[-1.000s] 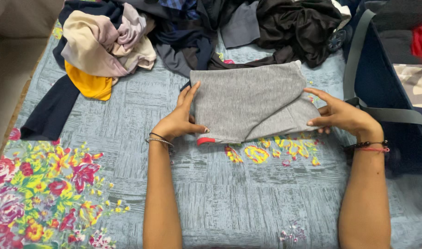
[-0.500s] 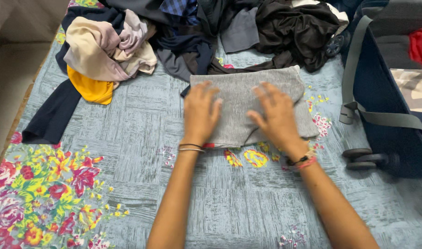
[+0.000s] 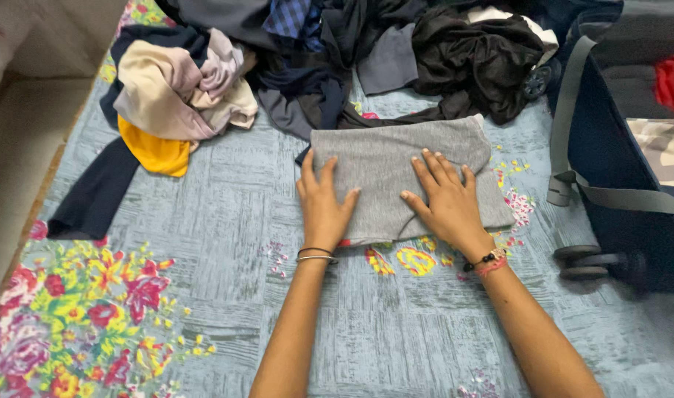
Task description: The person folds a grey polo shirt and a light-colored t-shirt on a bed and places them into a suitcase.
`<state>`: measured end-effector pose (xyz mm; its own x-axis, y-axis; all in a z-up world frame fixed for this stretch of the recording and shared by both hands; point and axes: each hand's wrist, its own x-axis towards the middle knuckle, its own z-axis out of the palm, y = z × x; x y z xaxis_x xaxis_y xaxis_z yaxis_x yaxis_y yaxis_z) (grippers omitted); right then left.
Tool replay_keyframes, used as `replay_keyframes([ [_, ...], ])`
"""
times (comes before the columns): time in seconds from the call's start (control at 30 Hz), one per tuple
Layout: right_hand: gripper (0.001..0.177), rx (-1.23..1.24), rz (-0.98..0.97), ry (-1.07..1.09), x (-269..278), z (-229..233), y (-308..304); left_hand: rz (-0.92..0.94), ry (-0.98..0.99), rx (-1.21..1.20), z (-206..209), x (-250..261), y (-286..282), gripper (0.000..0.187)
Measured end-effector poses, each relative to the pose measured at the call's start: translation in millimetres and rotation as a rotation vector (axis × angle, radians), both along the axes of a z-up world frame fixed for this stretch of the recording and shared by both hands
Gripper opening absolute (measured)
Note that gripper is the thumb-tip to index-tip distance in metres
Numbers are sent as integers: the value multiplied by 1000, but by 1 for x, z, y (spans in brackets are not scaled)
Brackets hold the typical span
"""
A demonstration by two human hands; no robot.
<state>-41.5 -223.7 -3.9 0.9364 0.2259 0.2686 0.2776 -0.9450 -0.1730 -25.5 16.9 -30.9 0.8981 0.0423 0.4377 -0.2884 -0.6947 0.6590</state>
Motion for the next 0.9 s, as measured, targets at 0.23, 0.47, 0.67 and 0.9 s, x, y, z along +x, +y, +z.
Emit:
replay_keyframes([
  [0.23,59,124,77,-176,14,-1,27,-70,475,-405,20,7,33,72],
  [0.47,53,71,19,-185,56,-28,50,-482,375,-564,4,10,25,75],
  [0.67,54,31,-11,-168,58,-33,52,-490,364,-875,19,12,14,83],
  [0.9,54,33,29,-104,51,-25,80,-534,235,-1059,39,9,20,80],
])
